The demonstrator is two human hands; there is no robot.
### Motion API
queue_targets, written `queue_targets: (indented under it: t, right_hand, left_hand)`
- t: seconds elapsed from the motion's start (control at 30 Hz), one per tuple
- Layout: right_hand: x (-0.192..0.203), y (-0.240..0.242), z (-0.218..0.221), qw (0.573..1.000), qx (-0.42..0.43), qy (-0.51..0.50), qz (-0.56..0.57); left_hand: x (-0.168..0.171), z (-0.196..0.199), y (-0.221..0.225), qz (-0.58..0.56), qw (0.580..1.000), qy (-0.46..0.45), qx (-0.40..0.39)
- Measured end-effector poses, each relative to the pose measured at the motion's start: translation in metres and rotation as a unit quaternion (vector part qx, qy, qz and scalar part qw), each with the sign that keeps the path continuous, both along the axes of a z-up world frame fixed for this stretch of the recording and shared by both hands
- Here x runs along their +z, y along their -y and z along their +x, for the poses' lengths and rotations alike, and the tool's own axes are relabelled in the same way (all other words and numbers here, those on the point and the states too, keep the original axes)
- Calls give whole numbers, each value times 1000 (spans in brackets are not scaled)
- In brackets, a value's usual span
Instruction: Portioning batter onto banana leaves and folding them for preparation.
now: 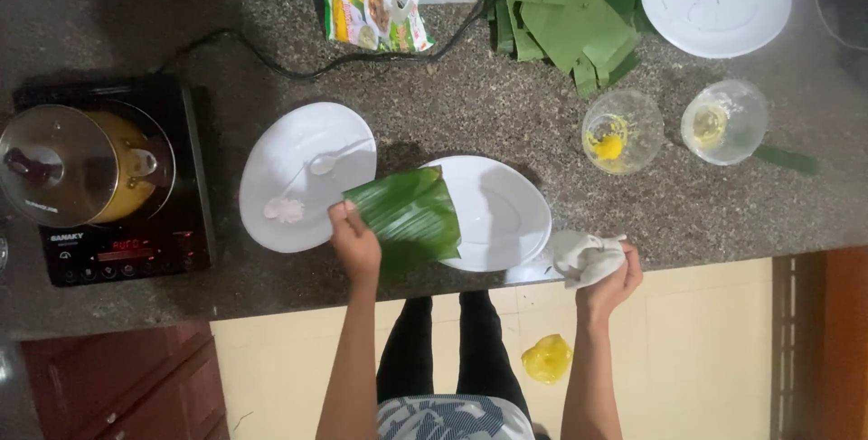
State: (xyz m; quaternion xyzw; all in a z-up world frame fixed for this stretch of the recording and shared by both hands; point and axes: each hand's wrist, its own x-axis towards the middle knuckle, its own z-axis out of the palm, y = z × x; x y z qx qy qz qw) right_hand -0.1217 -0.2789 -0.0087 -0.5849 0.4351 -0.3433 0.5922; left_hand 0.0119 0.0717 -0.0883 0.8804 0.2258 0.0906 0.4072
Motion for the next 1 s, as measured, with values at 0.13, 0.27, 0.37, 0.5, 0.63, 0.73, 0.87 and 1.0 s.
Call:
queue_targets:
  t: [0.13, 0.27, 0.37, 0.5, 0.63, 0.73, 0.87, 1.0]
  right_hand:
    - [-4, -1, -4, 992, -50, -7, 118]
    - [13, -36, 15, 995, 9, -53, 85]
    - [2, -72, 31, 989, 123, -77, -7]
    - [38, -166, 93, 912, 138, -45, 383]
    - [0, -167, 100, 825, 469, -272, 157]
    - [-113, -129, 49, 666, 606, -270, -341]
    - [-104, -102, 56, 685, 528, -218, -453]
    - [-120, -73, 47, 669, 460, -229, -537]
  left_hand:
    - [35, -2, 17, -98, 995, -9, -27]
    - [-3, -14, 58, -54, 982, 28, -177]
    - [-20, -16, 76, -107, 966, -46, -230]
    - [-3, -11, 88, -101, 951, -171, -236]
    - [-2, -11, 89, -117, 957, -144, -220]
    - [2, -6, 86, -176, 941, -222, -185]
    - [6, -4, 85, -182, 931, -271, -162]
    - [6, -6, 83, -185, 927, -277, -170]
